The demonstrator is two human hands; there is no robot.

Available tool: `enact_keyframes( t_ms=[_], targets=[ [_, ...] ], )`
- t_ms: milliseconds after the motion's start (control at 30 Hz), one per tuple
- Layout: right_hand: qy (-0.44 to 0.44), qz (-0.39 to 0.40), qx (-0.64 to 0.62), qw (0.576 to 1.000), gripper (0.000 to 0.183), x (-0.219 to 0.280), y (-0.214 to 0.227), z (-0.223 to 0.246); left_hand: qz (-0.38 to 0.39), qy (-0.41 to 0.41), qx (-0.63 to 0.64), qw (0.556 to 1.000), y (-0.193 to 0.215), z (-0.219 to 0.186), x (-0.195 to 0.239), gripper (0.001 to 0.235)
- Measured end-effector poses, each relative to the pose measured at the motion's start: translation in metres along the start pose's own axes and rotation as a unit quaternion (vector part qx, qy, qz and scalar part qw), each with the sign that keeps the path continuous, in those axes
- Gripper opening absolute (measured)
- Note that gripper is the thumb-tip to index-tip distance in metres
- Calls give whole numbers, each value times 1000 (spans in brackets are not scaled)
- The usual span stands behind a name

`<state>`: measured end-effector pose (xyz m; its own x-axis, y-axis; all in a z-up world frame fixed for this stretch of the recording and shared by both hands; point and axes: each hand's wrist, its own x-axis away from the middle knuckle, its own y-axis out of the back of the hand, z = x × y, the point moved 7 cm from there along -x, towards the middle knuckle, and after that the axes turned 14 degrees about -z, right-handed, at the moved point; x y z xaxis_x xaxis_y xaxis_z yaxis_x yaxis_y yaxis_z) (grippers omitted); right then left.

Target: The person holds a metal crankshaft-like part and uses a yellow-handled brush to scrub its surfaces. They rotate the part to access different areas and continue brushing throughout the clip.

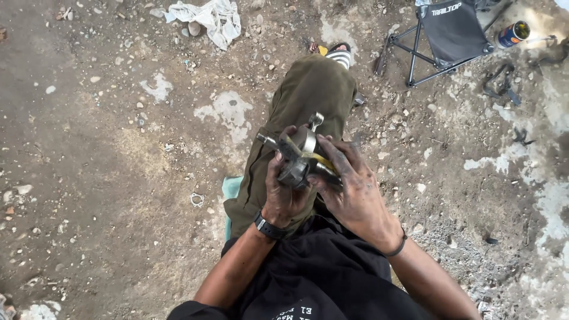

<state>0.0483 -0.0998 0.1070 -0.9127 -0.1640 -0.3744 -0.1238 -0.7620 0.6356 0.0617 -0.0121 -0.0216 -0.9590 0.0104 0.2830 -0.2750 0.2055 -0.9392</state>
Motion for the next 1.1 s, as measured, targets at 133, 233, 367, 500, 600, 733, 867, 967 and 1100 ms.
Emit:
enact_keyframes(
  t_ms=[133,233,367,500,600,733,867,967,1100],
  targets=[
    [39,-42,29,998,62,7,10,-3,28,39,62,997,-28,2,6,75],
    [93,-55,50,993,63,10,18,3,-73,154,67,983,-45,-1,12,39],
    [72,-62,58,994,65,5,22,2,71,36,13,997,-36,16,4,79],
    [89,-67,57,992,59,-10,22,8,66,52,40,996,-15,20,-22,53],
    [72,-53,36,995,52,-18,16,3,63,69,59,994,-8,16,-43,35],
    [48,15,20,999,41,-19,9,-22,-62,150,98,982,-26,0,-41,30],
    [41,2,55,998,39,-15,37,-51,-105,120,67,985,-6,-4,-45,33],
    [-11,31,33,999,37,-20,60,-54,-99,117,63,986,-9,-2,-38,29],
    [-57,60,-78,994,38,-18,80,-66,-54,121,88,987,0,6,-44,62]
  ],
)
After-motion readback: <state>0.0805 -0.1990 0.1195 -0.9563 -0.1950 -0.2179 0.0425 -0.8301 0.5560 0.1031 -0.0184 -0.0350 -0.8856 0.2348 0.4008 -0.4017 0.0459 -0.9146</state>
